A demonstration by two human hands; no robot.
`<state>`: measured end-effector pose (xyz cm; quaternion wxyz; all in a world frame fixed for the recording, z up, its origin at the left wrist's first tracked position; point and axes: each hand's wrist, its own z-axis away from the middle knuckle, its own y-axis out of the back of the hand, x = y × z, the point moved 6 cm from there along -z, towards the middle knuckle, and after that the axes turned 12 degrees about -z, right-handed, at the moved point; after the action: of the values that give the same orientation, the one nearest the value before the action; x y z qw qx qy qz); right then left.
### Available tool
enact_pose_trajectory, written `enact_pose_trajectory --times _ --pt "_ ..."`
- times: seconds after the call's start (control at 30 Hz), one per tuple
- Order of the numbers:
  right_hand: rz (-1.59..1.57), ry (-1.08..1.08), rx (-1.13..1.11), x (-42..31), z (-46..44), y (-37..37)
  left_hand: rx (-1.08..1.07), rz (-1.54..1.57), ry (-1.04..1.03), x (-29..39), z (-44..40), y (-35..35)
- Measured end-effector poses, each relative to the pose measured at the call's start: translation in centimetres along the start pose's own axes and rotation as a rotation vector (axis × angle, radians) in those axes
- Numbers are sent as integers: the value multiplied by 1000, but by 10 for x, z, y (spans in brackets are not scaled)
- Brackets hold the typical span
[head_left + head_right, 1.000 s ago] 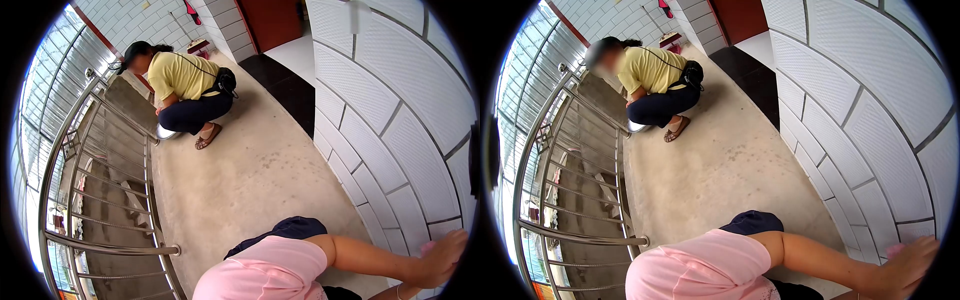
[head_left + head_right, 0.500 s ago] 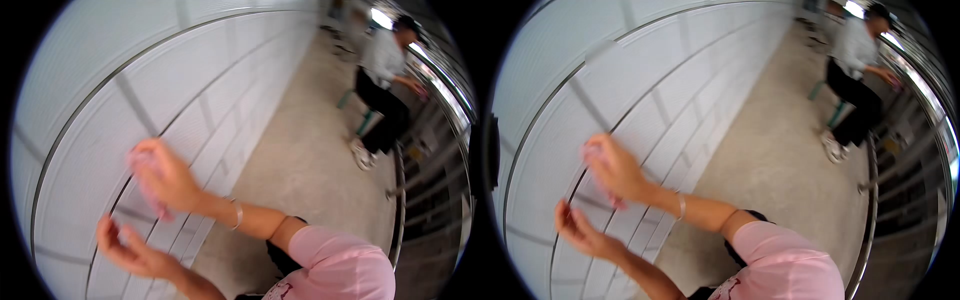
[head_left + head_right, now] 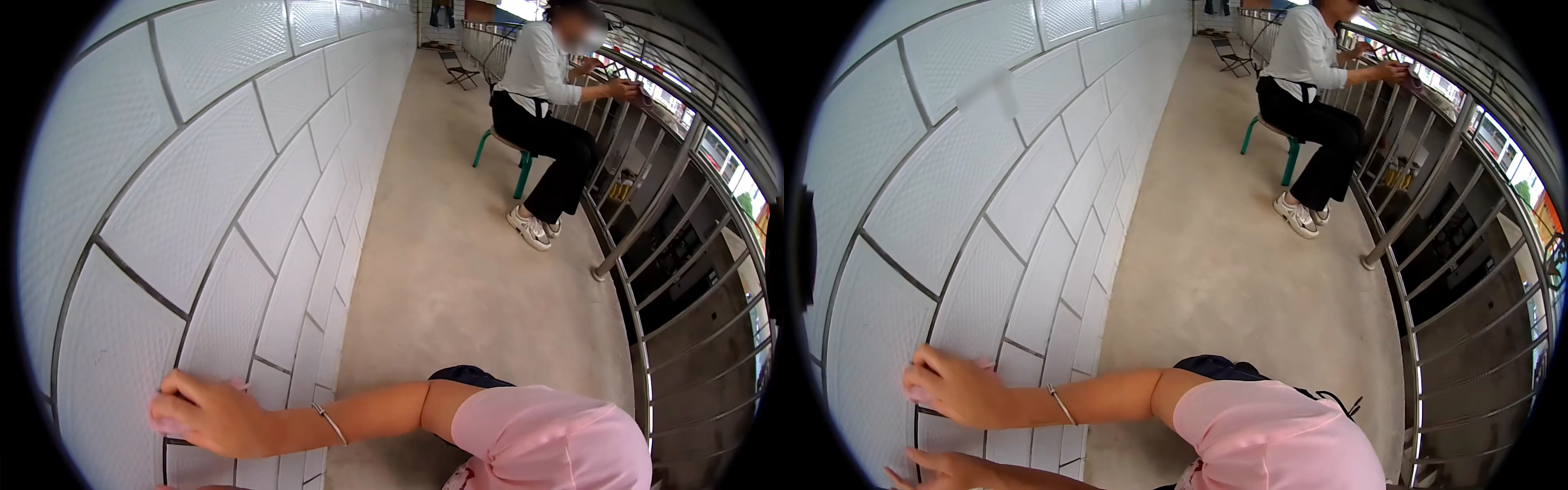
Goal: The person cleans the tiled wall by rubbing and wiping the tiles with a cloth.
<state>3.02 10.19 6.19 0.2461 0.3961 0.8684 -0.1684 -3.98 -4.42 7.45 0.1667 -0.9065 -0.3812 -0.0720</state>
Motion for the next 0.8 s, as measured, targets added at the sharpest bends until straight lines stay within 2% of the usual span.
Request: enact_pose_trajectory --times 0.1,0.13,0.17,0.23,0.27,0.3,0.37,0.4,0.47,0.53,0.67,0.73,0.77,0.8 --pt "-7 101 -72 -10 -4 -28 -28 -46 -37 -4 8 -3" --pt "19 164 -85 -20 -15 -22 -88 13 64 -16 14 -7" --pt "30 198 -135 -26 -26 -15 -104 -8 71 -9 12 -6" --pt "252 526 -45 -17 -49 7 -190 -20 88 -9 11 -10" --pt "350 597 8 -14 -64 26 -239 -14 112 -10 10 -10" --pt "263 338 147 -2 -75 45 -249 -22 125 -15 9 -9" --pt "68 -29 326 -1 -90 51 -267 -17 158 -23 11 -11" --pt "79 -26 323 1 -88 44 -259 -7 151 -23 12 -12" --pt "217 231 319 -13 -89 35 -251 18 134 -8 9 -13" --pt "296 734 26 -37 -74 -6 -240 3 122 -9 11 -14" --pt "193 676 -123 -42 -69 -13 -187 31 151 -5 7 -12" --pt "295 627 -4 -45 -94 24 -231 -6 165 -6 5 -9" --pt "289 625 -12 -46 -97 25 -231 -16 169 -9 7 -7" --pt "231 430 98 -41 -109 33 -243 22 167 -11 7 -9"
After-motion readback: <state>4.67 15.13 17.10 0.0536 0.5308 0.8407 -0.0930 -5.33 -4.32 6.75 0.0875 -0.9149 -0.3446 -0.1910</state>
